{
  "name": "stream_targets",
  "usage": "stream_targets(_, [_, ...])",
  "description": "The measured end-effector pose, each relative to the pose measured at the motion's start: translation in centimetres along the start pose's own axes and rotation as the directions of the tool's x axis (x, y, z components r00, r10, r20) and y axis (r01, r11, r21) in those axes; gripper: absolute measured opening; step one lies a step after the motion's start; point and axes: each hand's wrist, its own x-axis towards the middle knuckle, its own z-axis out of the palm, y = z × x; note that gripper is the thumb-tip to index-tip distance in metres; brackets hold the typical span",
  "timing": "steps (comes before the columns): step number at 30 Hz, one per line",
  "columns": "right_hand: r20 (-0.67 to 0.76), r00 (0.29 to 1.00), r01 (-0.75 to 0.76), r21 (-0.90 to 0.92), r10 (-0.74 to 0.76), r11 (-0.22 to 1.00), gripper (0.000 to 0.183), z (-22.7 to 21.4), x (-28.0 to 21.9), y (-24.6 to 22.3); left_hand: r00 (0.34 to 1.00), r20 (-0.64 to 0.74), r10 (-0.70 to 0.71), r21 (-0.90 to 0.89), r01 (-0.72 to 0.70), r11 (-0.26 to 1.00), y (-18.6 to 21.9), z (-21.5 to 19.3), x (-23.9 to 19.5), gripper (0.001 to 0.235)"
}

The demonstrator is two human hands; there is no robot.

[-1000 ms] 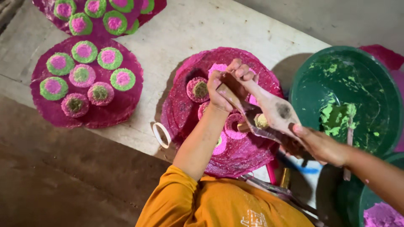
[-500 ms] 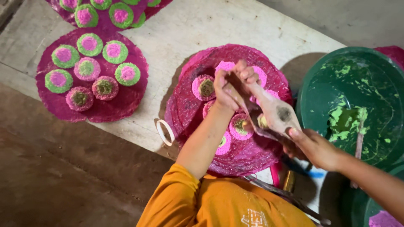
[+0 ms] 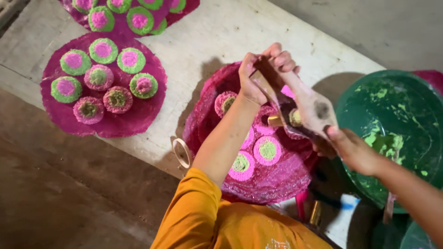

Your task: The person uses a wooden press tool to form layers of green and pink dough onto round mats.

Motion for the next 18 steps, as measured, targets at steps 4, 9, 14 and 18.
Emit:
stream_targets(4, [-0.108,0.993,0.027,-0.14,-0.043,0.99,0.089,3.0,1.4,-1.2,0.999,0.04,-0.018,-0.044,0.02,0.999,1.1,-3.6,-0.8,0.037])
stream_targets(9, [-0.084,0.996,-0.024,-0.129,0.014,0.991,0.088,2.8,0.6,-2.4,1.0,0.003,-0.009,-0.093,0.01,0.996,0.4,-5.1,-1.9,0.035])
stream_targets(14, [-0.106,0.993,0.042,-0.167,-0.06,0.985,0.082,2.2,2.0,-3.0,0.999,0.02,0.028,-0.034,-0.027,0.999,1.3,-3.4,-0.3,0.03])
stream_targets(18, [0.065,0.952,0.306,-0.167,-0.299,0.937,0.082,0.8,2.6,-4.7,0.998,0.048,-0.044,0.188,0.034,0.982,4.2,-0.9,1.3,0.03])
